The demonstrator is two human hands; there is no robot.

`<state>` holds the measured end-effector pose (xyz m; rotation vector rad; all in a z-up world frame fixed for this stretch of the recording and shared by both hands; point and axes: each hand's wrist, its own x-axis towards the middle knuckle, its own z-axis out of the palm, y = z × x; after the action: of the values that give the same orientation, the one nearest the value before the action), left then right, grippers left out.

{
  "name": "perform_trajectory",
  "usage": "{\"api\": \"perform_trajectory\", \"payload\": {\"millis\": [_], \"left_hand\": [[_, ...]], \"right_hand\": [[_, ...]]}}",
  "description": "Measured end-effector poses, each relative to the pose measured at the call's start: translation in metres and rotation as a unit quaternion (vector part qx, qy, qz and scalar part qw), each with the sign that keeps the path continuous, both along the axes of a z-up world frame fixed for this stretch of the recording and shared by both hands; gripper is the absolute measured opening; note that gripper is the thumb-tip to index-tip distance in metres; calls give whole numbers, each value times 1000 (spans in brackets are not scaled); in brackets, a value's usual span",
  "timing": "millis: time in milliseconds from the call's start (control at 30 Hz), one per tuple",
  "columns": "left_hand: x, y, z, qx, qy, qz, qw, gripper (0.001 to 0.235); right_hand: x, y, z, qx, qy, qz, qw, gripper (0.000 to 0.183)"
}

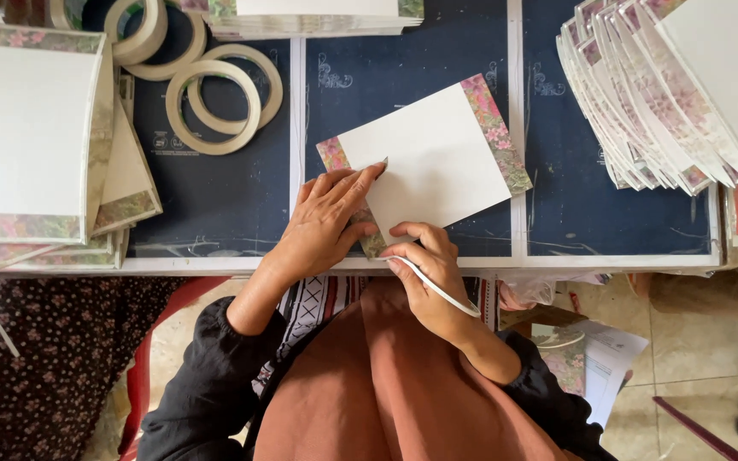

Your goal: Applying double-sided tape to the edges of decorative cards in a print shop environment.

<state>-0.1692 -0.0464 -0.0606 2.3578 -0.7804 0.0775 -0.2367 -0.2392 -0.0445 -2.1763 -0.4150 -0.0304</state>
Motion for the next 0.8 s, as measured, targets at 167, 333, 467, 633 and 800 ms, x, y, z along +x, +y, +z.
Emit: {"api": "perform_trajectory", "payload": {"millis": [167, 333, 467, 633, 800], "left_hand": [[0, -4, 1, 78, 32, -13, 996, 111], [2, -4, -1, 143, 48, -9, 988, 114], [1, -4, 1, 167, 68, -11, 983, 109], [2, -5, 3, 176, 60, -12, 982, 105], [2, -7, -6, 192, 56, -8, 980, 104]], "right_hand": [[-2, 8, -7, -76, -45, -34, 996, 7], [-5, 11, -9, -267, -266, -105, 920, 26], [17, -45, -5, -63, -207, -95, 972, 12], [58, -121, -31, -69, -257, -199, 943, 9], [77, -139, -50, -124, -306, -240, 913, 9]]}}
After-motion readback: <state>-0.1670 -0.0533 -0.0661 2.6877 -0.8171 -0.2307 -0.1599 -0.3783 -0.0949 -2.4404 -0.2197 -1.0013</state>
